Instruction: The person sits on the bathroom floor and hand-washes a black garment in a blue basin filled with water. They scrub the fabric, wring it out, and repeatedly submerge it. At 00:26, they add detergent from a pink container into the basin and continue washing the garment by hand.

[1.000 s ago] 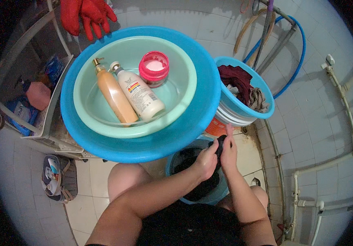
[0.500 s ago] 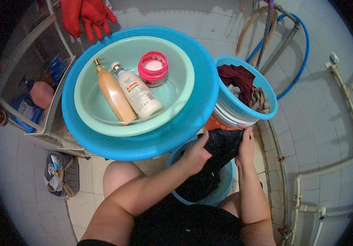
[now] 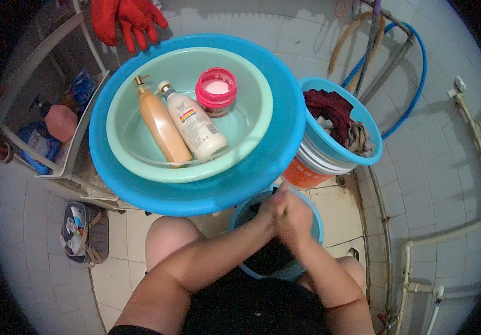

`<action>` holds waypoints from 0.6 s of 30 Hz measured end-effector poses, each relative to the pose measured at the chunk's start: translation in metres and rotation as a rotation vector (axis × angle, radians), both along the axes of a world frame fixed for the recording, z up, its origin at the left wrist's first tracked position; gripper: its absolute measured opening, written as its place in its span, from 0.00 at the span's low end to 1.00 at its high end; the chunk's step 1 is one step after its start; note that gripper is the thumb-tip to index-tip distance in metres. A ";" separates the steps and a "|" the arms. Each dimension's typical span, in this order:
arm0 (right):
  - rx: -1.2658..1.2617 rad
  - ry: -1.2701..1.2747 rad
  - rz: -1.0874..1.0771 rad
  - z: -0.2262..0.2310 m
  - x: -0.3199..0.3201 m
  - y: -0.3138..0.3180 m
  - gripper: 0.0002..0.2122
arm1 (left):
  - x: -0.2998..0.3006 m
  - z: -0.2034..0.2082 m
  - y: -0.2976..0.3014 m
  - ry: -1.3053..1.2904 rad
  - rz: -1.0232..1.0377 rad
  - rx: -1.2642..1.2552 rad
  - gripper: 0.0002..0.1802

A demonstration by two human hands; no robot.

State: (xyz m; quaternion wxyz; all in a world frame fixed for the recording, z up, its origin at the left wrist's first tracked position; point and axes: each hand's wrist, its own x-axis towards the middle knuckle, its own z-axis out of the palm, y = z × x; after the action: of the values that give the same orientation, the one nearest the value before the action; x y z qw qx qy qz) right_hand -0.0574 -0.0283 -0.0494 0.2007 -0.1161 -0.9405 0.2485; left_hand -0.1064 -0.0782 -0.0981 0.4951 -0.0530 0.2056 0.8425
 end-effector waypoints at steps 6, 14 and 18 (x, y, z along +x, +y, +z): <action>-0.409 0.087 -0.222 0.001 -0.018 0.047 0.14 | 0.009 0.035 -0.002 -0.044 -0.047 -0.354 0.19; -1.337 0.167 -0.232 -0.001 -0.004 0.075 0.17 | -0.022 0.000 -0.005 0.192 0.004 -0.350 0.43; -0.758 0.186 -0.058 0.016 0.012 0.039 0.17 | -0.026 -0.020 0.001 -0.060 -0.004 -0.276 0.36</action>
State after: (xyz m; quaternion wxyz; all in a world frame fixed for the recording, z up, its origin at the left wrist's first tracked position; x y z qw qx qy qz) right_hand -0.0454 0.0110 -0.0331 0.2348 -0.1854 -0.7561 0.5821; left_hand -0.1324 -0.0767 -0.1177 0.4906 -0.1454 0.3049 0.8032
